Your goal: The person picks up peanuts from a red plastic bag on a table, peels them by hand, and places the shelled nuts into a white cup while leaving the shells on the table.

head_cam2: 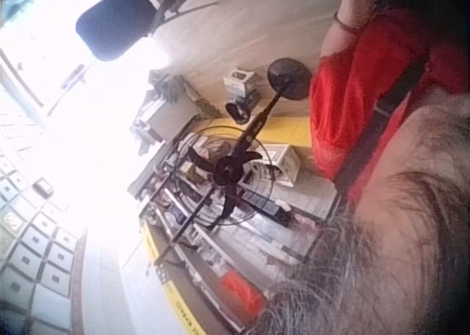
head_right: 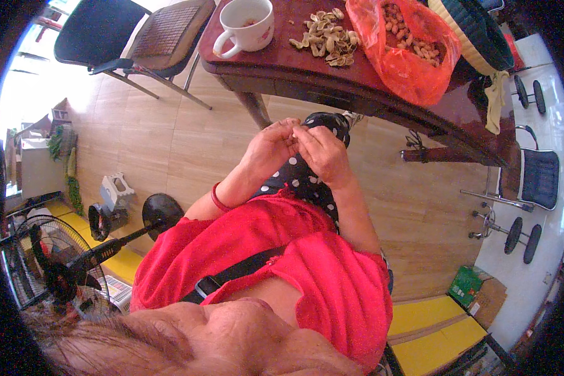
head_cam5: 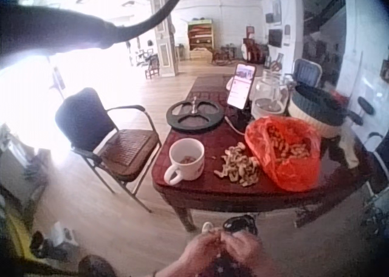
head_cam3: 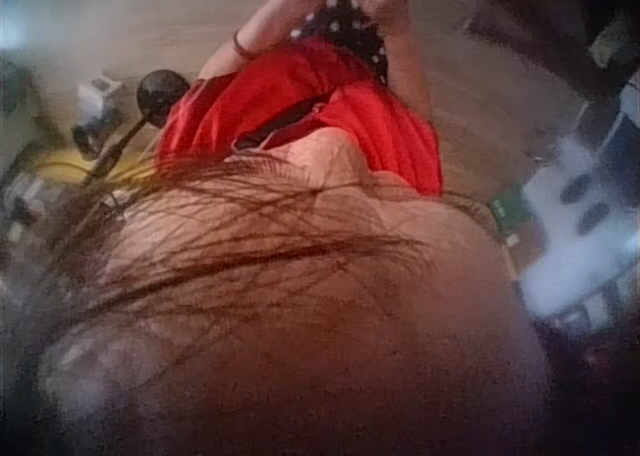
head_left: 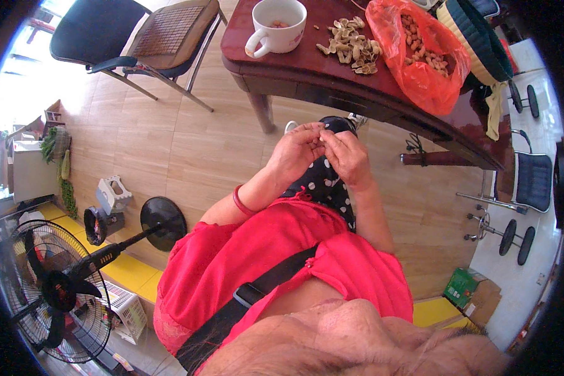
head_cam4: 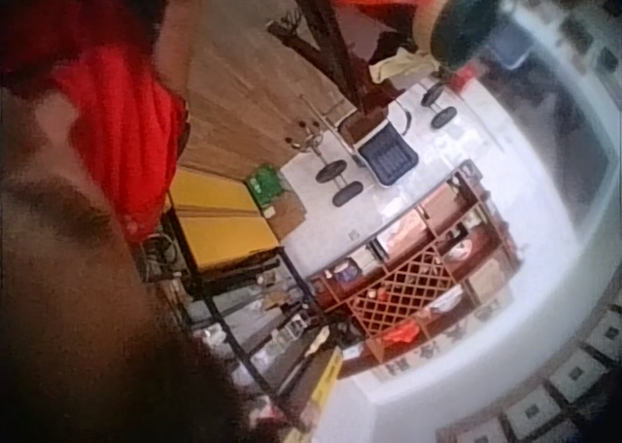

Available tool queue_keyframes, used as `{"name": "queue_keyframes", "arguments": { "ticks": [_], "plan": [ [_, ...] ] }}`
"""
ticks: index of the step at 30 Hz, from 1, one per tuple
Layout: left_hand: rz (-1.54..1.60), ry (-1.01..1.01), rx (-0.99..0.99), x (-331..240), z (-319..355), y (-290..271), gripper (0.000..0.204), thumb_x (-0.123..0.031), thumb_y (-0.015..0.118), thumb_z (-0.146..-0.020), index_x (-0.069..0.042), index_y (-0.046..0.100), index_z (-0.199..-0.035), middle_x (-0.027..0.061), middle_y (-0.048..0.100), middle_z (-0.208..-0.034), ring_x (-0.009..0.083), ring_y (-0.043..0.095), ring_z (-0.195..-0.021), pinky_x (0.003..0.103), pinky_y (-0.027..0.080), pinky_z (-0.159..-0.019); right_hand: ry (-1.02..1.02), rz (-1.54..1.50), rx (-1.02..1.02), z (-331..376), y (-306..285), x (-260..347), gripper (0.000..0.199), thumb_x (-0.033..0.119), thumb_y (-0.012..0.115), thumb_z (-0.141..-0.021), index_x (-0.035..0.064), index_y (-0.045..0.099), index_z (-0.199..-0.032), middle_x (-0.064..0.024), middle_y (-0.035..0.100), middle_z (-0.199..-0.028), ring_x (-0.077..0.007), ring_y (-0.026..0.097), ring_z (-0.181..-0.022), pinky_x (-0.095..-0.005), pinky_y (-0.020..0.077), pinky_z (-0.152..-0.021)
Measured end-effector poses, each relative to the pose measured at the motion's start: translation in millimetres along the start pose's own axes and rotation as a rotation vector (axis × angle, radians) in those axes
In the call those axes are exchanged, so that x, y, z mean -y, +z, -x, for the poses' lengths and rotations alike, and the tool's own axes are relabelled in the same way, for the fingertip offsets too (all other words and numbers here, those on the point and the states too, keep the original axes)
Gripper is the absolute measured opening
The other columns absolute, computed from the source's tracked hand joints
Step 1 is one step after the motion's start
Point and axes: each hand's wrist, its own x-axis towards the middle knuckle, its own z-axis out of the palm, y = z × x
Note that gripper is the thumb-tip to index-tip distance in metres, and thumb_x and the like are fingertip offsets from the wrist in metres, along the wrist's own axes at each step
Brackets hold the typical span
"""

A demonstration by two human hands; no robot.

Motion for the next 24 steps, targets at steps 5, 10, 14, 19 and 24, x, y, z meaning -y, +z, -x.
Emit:
{"name": "queue_keyframes", "arguments": {
  "ticks": [5,10,14,19,24],
  "plan": [
    [-0.014,-0.008,0.001,-3.4,0.6,6.6,0.021,-0.002,0.049,-0.085,0.002,0.052,-0.105,0.0093,0.059,-0.091,0.0177,0.058,-0.083,0.031,0.048,-0.075,0.043,-0.080,-0.011,1.1,0.3,1.9,0.027,-0.004,0.062,-0.073,0.0021,0.063,-0.099,-0.0086,0.058,-0.078,-0.0230,0.059,-0.068,-0.0310,0.0486,-0.059],
    [0.010,-0.021,0.039,-3.2,2.0,-0.8,0.022,-0.003,0.048,-0.084,0.001,0.052,-0.105,0.0085,0.059,-0.092,0.0178,0.058,-0.082,0.032,0.047,-0.076,0.177,-0.215,-0.050,7.2,7.5,-1.1,0.021,0.001,0.062,-0.076,0.0026,0.062,-0.097,-0.0087,0.058,-0.079,-0.0229,0.059,-0.068,-0.0305,0.0490,-0.061],
    [-0.033,-0.019,0.057,-2.1,1.2,-7.8,0.020,-0.008,0.049,-0.086,-0.002,0.053,-0.105,0.0058,0.058,-0.094,0.0168,0.057,-0.084,0.032,0.046,-0.078,0.322,-0.331,-0.060,5.1,8.8,3.6,0.016,0.002,0.060,-0.078,0.0026,0.063,-0.093,-0.0080,0.057,-0.077,-0.0198,0.058,-0.066,-0.0279,0.0467,-0.059],
    [-0.056,-0.027,0.034,-3.7,4.6,-6.0,0.023,-0.007,0.050,-0.087,0.001,0.052,-0.108,0.0066,0.058,-0.097,0.0163,0.057,-0.084,0.030,0.047,-0.074,0.426,-0.381,-0.030,4.3,6.0,5.0,0.012,0.003,0.060,-0.079,0.0025,0.063,-0.091,-0.0074,0.057,-0.075,-0.0172,0.057,-0.064,-0.0266,0.0456,-0.057],
    [-0.294,0.009,-0.037,-3.4,7.3,-4.6,0.024,-0.007,0.050,-0.088,0.003,0.054,-0.109,0.0086,0.061,-0.094,0.0135,0.060,-0.077,0.024,0.051,-0.065,0.556,-0.444,-0.007,7.6,13.2,3.8,0.021,0.006,0.062,-0.078,0.0026,0.061,-0.099,-0.0074,0.057,-0.073,-0.0169,0.056,-0.062,-0.0272,0.0459,-0.057]
  ]
}}
